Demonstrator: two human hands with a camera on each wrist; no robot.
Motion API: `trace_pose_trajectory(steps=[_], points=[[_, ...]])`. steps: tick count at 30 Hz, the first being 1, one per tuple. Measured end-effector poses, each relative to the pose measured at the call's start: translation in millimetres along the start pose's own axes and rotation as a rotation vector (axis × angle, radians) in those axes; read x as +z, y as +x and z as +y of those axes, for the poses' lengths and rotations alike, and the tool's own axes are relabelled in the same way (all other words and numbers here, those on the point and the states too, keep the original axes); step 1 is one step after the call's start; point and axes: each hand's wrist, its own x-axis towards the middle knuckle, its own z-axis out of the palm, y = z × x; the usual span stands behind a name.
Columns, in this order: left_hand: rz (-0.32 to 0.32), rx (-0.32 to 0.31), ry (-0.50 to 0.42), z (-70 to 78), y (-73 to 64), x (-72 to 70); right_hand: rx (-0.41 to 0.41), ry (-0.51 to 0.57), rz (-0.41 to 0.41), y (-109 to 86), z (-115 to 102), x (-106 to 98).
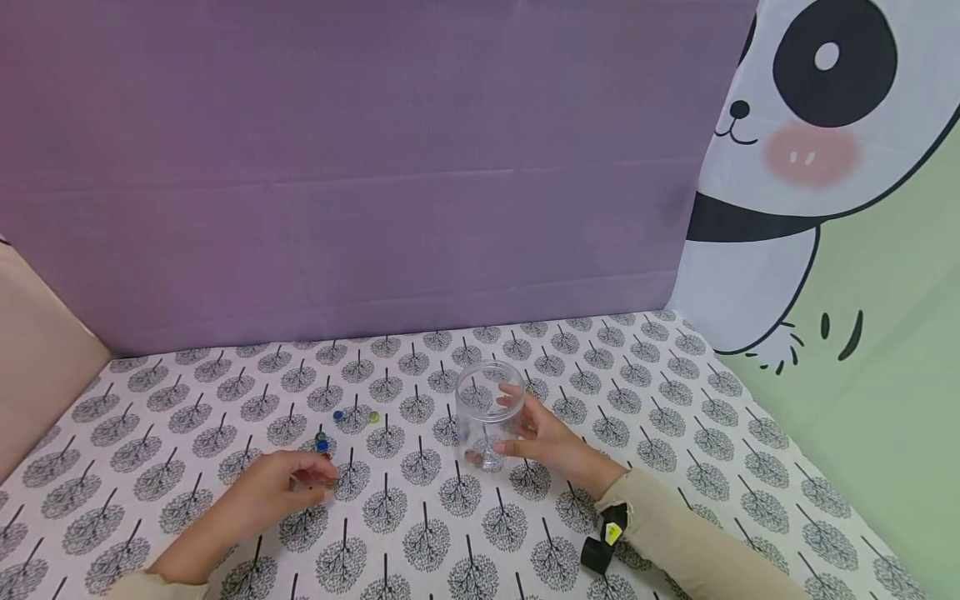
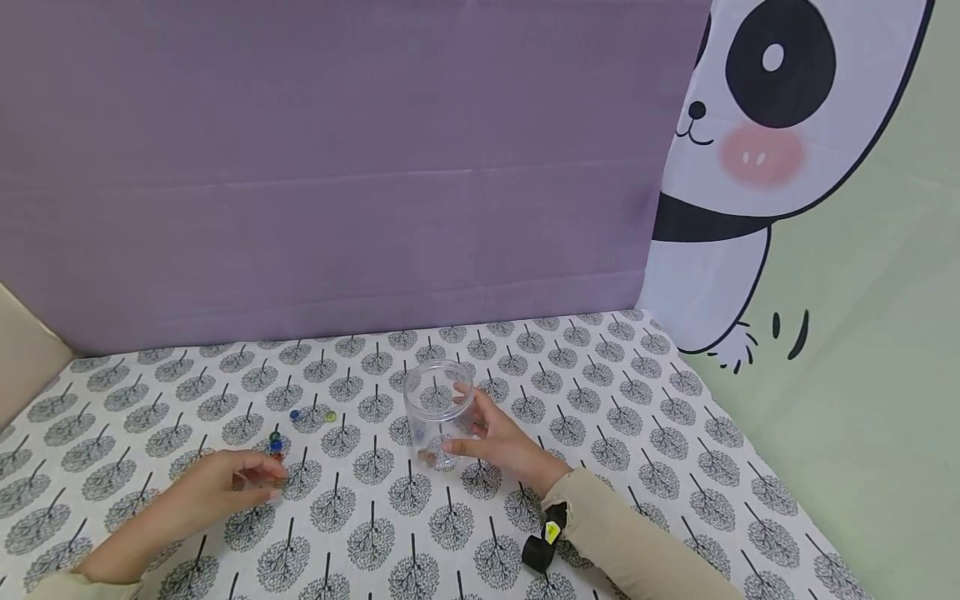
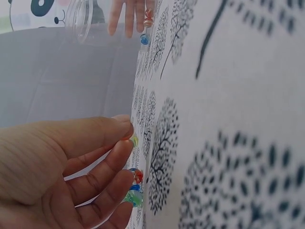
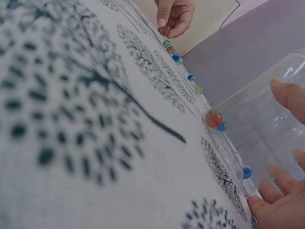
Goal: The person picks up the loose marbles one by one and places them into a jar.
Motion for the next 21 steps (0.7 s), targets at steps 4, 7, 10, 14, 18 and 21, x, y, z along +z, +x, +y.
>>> trace_pose_trajectory(steps=[4, 7, 10, 14, 18, 21], points=[[0.003, -0.003, 0.006, 0.2, 0.9, 1.7, -0.002, -0.003, 0.001, 0.4, 0.7, 0.1], [0.006, -0.012, 0.014, 1.7, 1.1, 2.8, -0.006, 0.0, -0.001, 0.3, 0.9, 0.2], [-0.002, -0.014, 0.015, 4.1, 1.9, 3.7, -0.007, 0.001, -0.002, 0.1, 1.1, 0.1], [-0.008, -0.011, 0.03, 7.8, 4.4, 4.7, -0.009, -0.005, -0.001, 0.3, 1.5, -0.2], [0.005, -0.011, 0.034, 10.9, 8.1, 6.1, -0.009, -0.006, 0.0, 0.3, 1.3, 0.0], [0.01, -0.009, 0.018, 13.2, 10.7, 7.7, -0.001, -0.003, 0.0, -0.1, 0.6, 0.5]])
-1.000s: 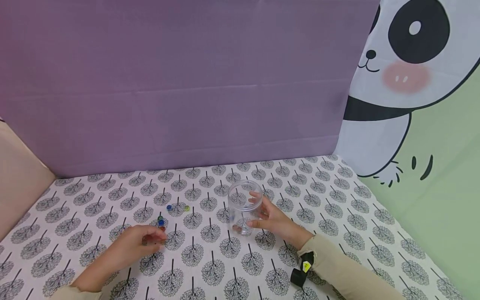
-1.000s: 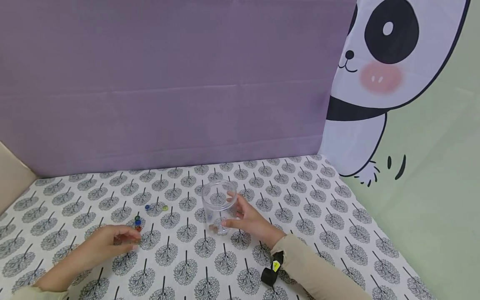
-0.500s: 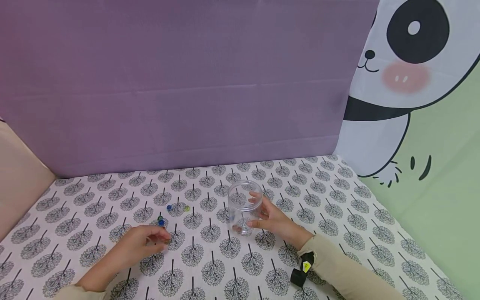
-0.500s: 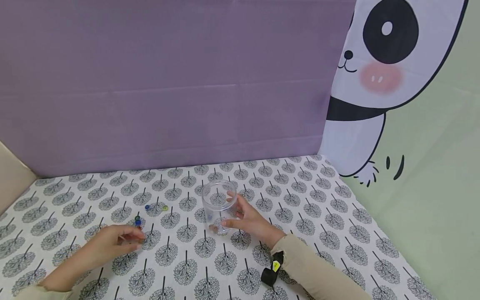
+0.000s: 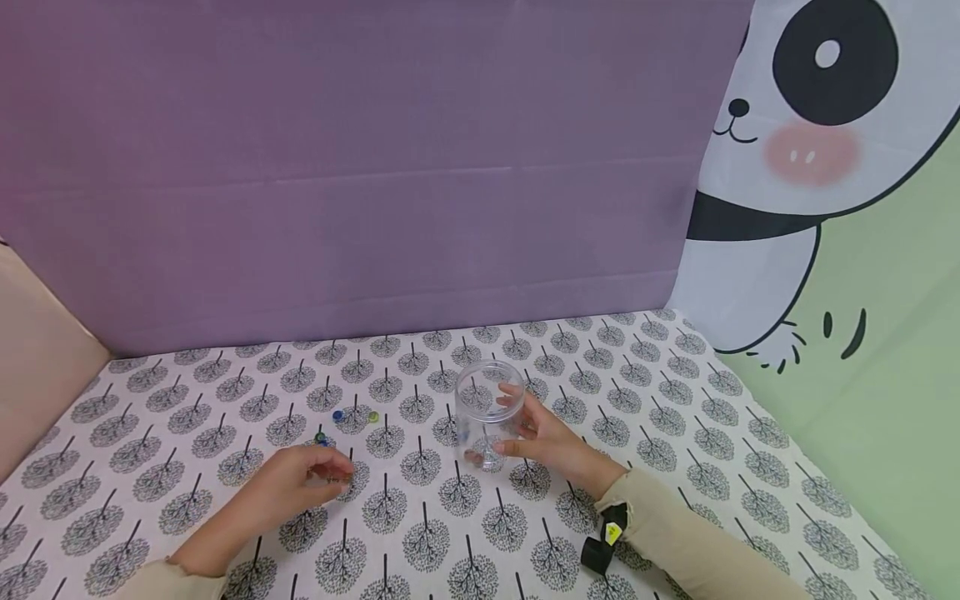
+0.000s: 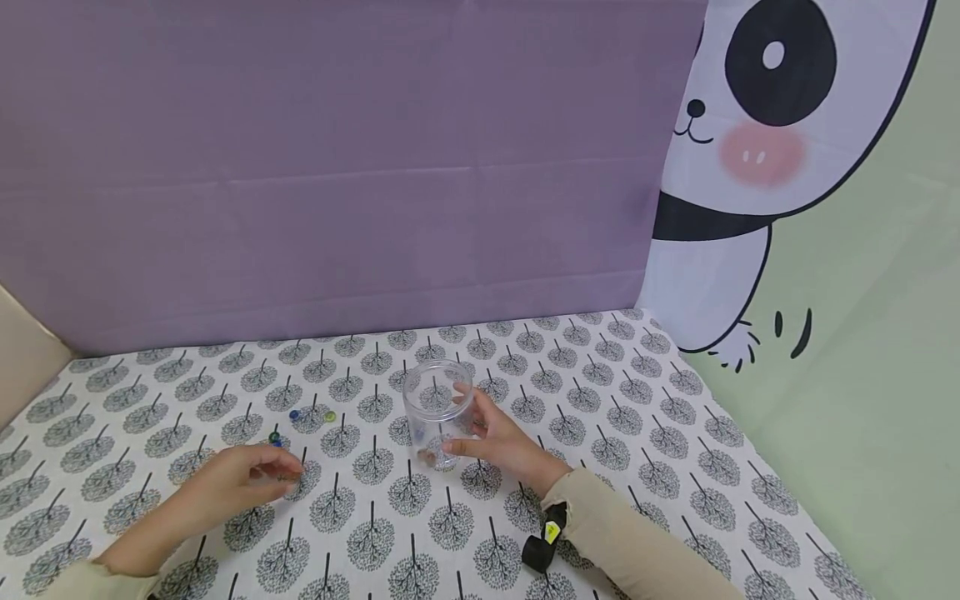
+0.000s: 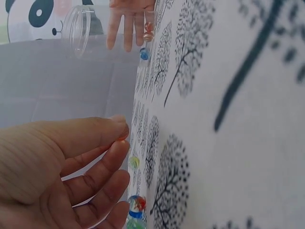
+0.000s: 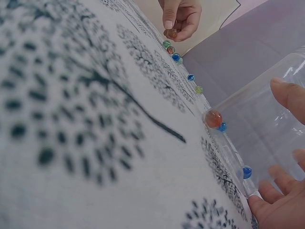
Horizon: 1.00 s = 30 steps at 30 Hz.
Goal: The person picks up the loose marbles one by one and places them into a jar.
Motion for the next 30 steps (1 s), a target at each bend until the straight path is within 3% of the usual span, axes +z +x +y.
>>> trace_pose_trajectory(steps=[23, 30], points=[[0.02, 0.08, 0.022, 15.6, 12.8, 10.1, -0.015, -0.008, -0.005, -0.1, 0.0, -0.1], [0.019, 0.034, 0.024, 21.6, 17.0, 12.2, -0.006, 0.0, -0.003, -1.1, -0.7, 0.3]])
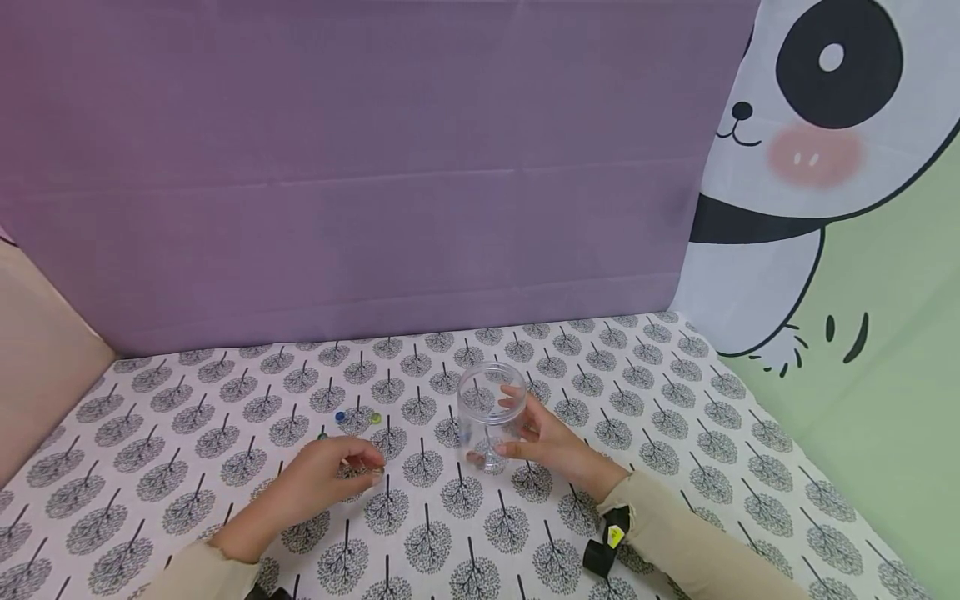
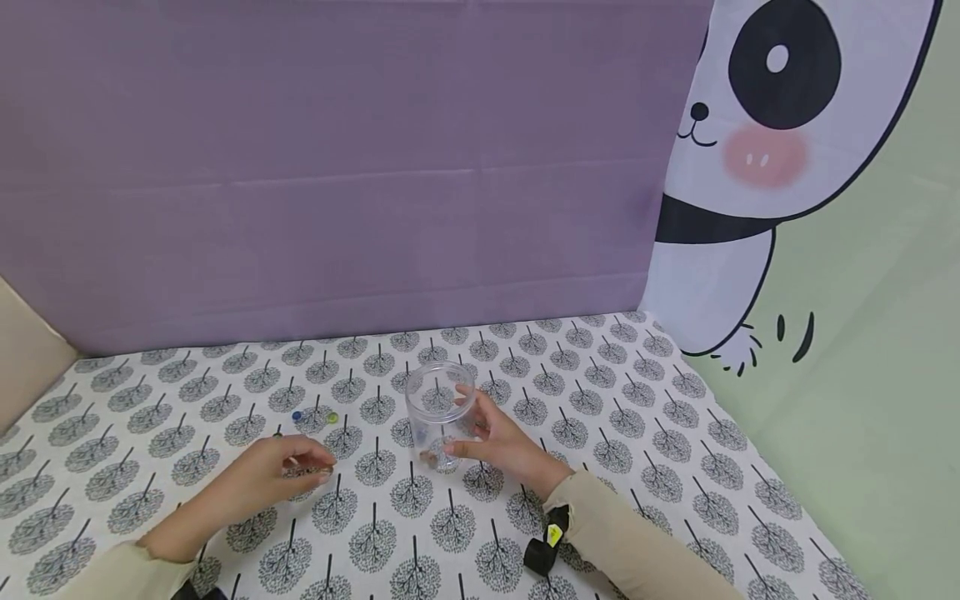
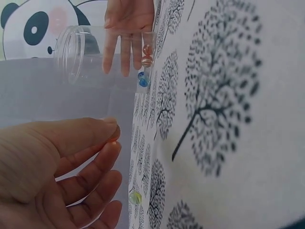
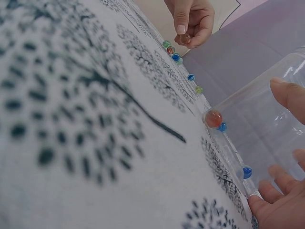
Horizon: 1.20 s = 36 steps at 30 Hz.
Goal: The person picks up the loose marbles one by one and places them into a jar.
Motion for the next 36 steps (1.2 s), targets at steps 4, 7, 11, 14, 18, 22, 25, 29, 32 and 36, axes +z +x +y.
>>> trace_pose_trajectory(steps=[4, 7, 11, 14, 18, 22, 25, 29, 32, 36], points=[[0.002, 0.005, -0.001, 5.3, 2.2, 0.2, 0.007, 0.006, 0.0, -0.8, -0.9, 0.5], [0.011, 0.026, -0.001, 7.0, 4.5, 1.9, 0.005, 0.01, -0.003, -1.1, -1.2, 0.6], [0.012, 0.037, -0.004, 8.1, 8.7, 5.4, 0.0, -0.015, 0.004, -1.4, -2.4, 1.4], [0.008, 0.038, -0.002, 10.8, 11.9, 7.0, 0.001, -0.033, 0.012, -1.5, -3.3, 2.3], [0.008, 0.044, -0.007, 14.6, 15.4, 8.0, 0.001, -0.032, 0.011, -1.2, -3.1, 2.5], [0.01, 0.058, -0.007, 17.1, 18.0, 9.1, -0.002, -0.033, 0.007, -0.8, -3.1, 2.1], [0.014, 0.069, -0.002, 19.4, 19.4, 9.6, -0.008, -0.029, 0.002, -0.7, -3.2, 1.8], [0.016, 0.076, -0.001, 24.1, 21.9, 9.4, -0.011, -0.019, 0.0, -0.4, -3.1, 1.7], [0.011, 0.083, -0.012, 28.8, 24.9, 8.7, -0.007, -0.022, 0.006, -0.1, -2.4, 1.6], [0.0, 0.085, -0.025, 35.0, 29.1, 8.1, -0.005, -0.031, 0.009, -0.1, -1.8, 1.2]])
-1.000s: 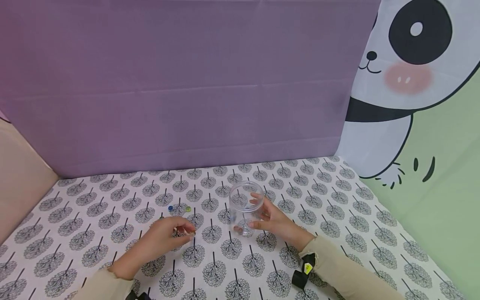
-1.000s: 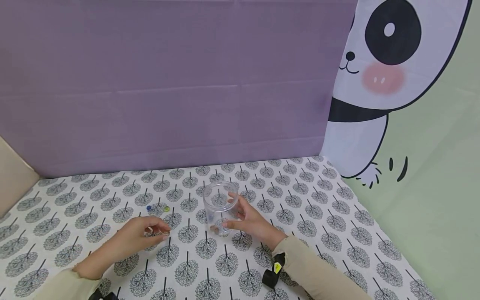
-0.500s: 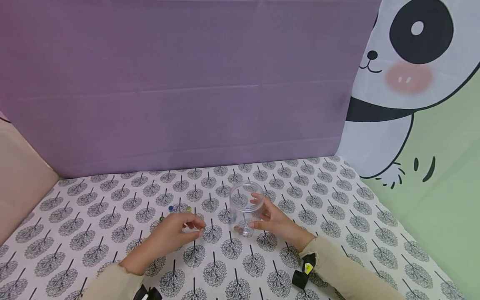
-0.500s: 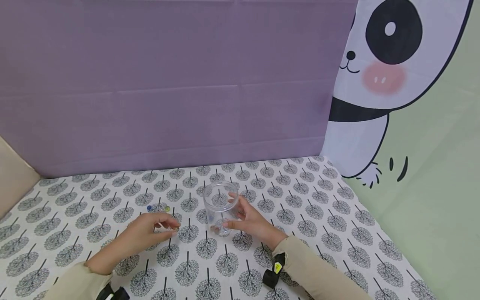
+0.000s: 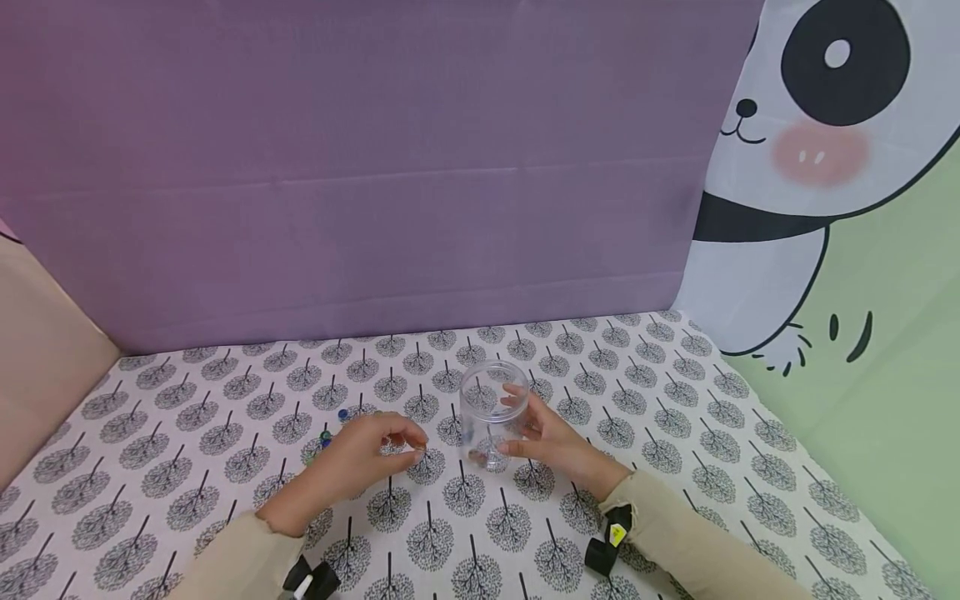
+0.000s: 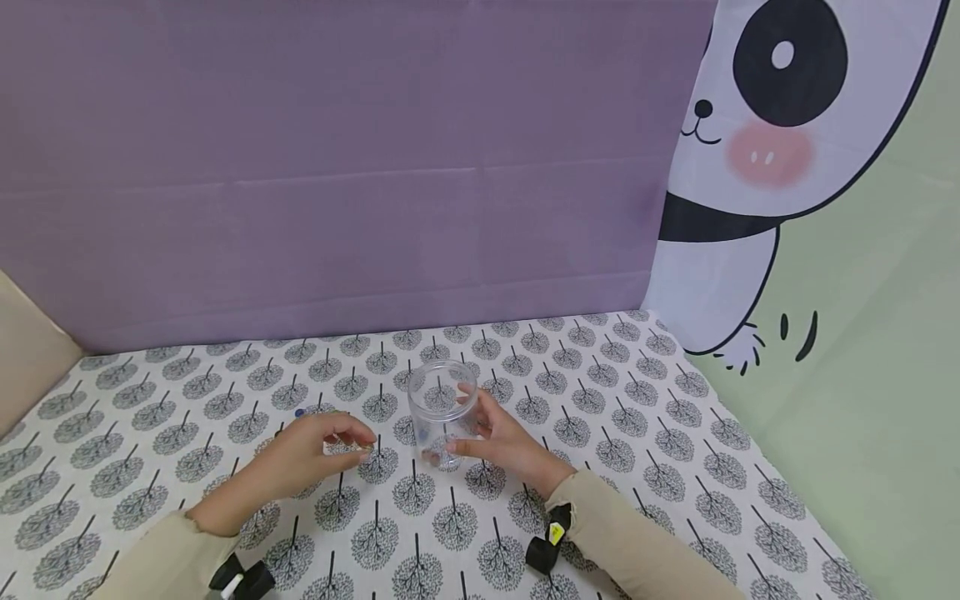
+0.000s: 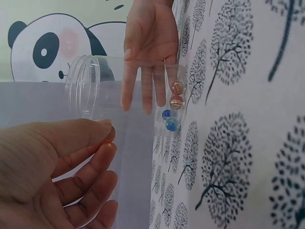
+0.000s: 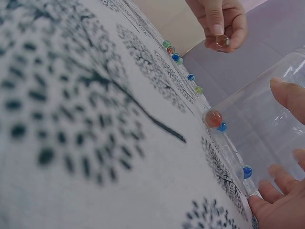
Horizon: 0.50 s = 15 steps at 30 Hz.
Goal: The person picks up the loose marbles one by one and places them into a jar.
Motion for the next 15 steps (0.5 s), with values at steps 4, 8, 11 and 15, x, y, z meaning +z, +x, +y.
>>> trace_pose_trajectory(steps=[4, 8, 11, 15], points=[[-0.004, -0.008, 0.0, 3.7, 5.0, 0.6, 0.004, 0.002, -0.001, -0.2, -0.1, -0.1], [-0.001, -0.009, -0.003, 6.6, 9.9, 0.6, 0.003, 0.005, -0.001, 0.0, -0.1, 0.1], [-0.001, 0.007, -0.008, 8.3, 13.6, 1.2, 0.006, 0.007, 0.0, 0.1, 0.3, 0.2], [-0.005, 0.024, -0.015, 10.5, 18.1, 2.5, 0.009, 0.009, 0.003, 0.3, 1.6, 0.2]])
